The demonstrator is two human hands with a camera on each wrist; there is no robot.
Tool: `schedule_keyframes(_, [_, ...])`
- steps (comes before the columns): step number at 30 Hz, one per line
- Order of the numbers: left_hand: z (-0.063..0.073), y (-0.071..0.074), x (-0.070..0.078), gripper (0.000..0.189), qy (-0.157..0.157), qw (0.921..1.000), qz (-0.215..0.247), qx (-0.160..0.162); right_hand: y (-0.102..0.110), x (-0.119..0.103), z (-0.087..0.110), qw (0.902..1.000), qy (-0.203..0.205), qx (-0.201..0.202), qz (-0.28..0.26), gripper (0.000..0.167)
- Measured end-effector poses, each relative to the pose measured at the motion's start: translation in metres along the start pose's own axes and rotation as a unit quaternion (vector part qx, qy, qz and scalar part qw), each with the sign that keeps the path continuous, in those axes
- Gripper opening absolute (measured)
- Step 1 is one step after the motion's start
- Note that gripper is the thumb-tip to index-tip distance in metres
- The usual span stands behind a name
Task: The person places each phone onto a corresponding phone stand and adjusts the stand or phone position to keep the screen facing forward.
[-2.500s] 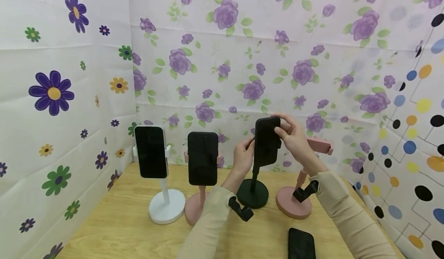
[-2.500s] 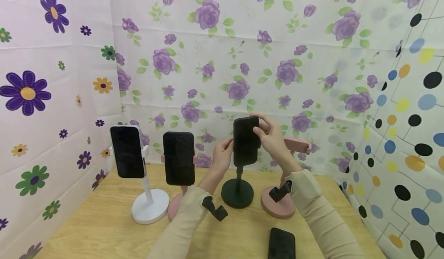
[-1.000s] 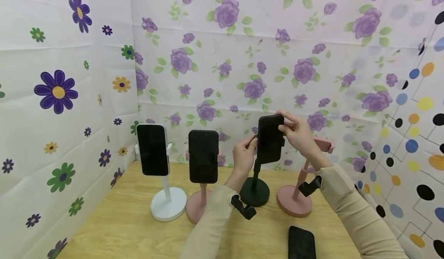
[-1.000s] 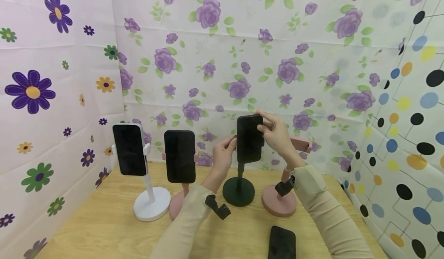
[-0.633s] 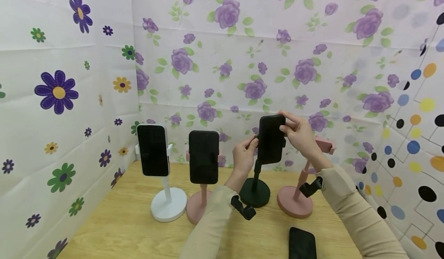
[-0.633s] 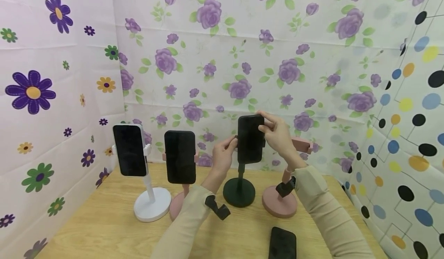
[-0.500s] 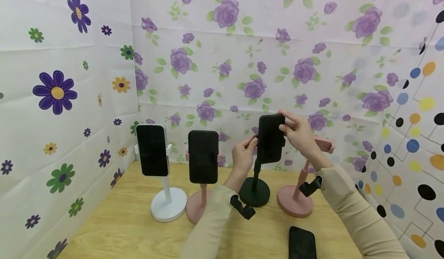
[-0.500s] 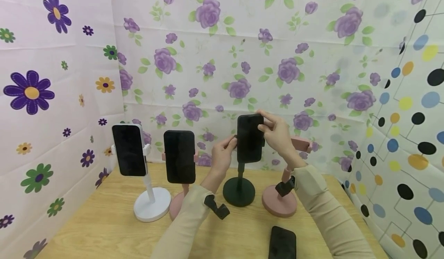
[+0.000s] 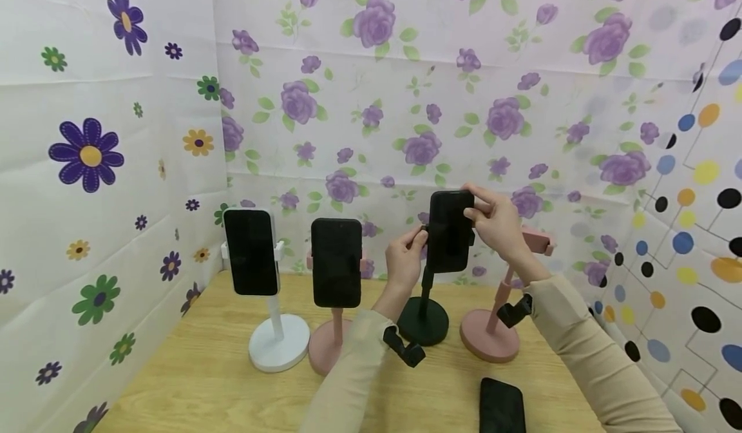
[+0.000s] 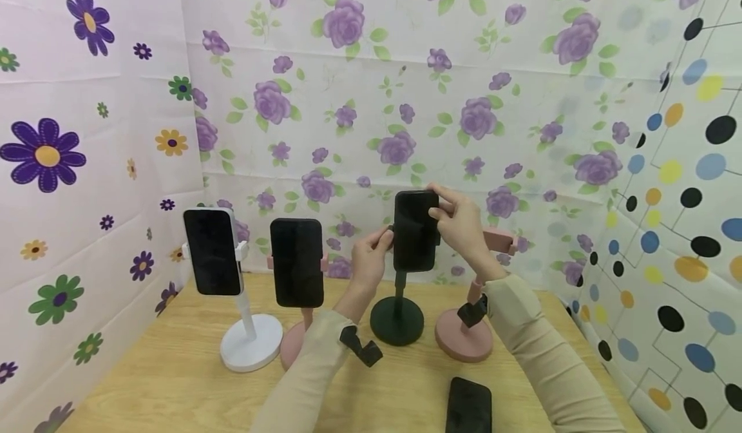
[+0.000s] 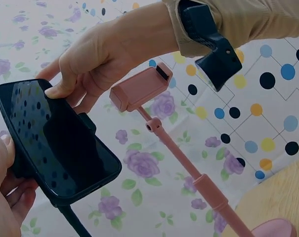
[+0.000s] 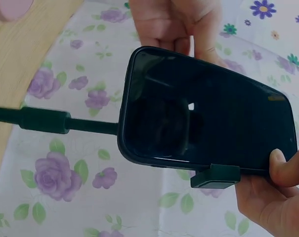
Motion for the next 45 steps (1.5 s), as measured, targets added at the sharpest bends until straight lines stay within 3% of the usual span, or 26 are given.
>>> schedule_keyframes(11, [0.0,-0.007,0.002,0.037,-0.052,0.9967,-0.056,0.028,0.001,0.001,0.001,0.9974,0.013,0.045,0.054,0.05])
schedule_keyframes(18, [-0.001,-0.005,-0.001,0.039,-0.025,0.9992,-0.019,0.025,-0.007,0.002,0.002,0.9936,0.036,0.072,0.079,0.049])
schedule_keyframes(24, [-0.003,-0.004,0.0,0.041,-0.017,0.9998,0.004,0.01,-0.01,0.001,0.003,0.9867,0.086,0.103,0.091,0.044])
schedule_keyframes(30, [-0.002,-0.004,0.002,0.044,-0.007,0.9999,0.014,0.001,-0.011,0.003,0.004,0.9817,0.123,0.106,0.1,0.044])
schedule_keyframes(34, [-0.002,-0.005,0.002,0.046,0.001,0.9996,0.025,-0.015,-0.007,0.006,0.003,0.9857,0.11,0.085,0.095,0.047])
schedule_keyframes(39, [-0.003,-0.006,0.002,0.046,0.001,0.9994,0.029,-0.018,-0.002,0.008,0.0,0.9949,0.063,0.038,0.069,0.051])
schedule_keyframes(45, [-0.004,-0.005,0.002,0.046,0.002,0.9994,0.028,-0.023,-0.001,0.009,-0.002,0.9978,0.029,0.013,0.057,0.051])
Point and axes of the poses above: each hand's wrist, its own z-axis away from the middle knuckle, its own y-axis out of the back of the hand, x = y × z, the point moved 1 cm from there along -z, towards the middle knuckle, and after that the axes turned 2 degrees about -z, right-handed, at the moved point
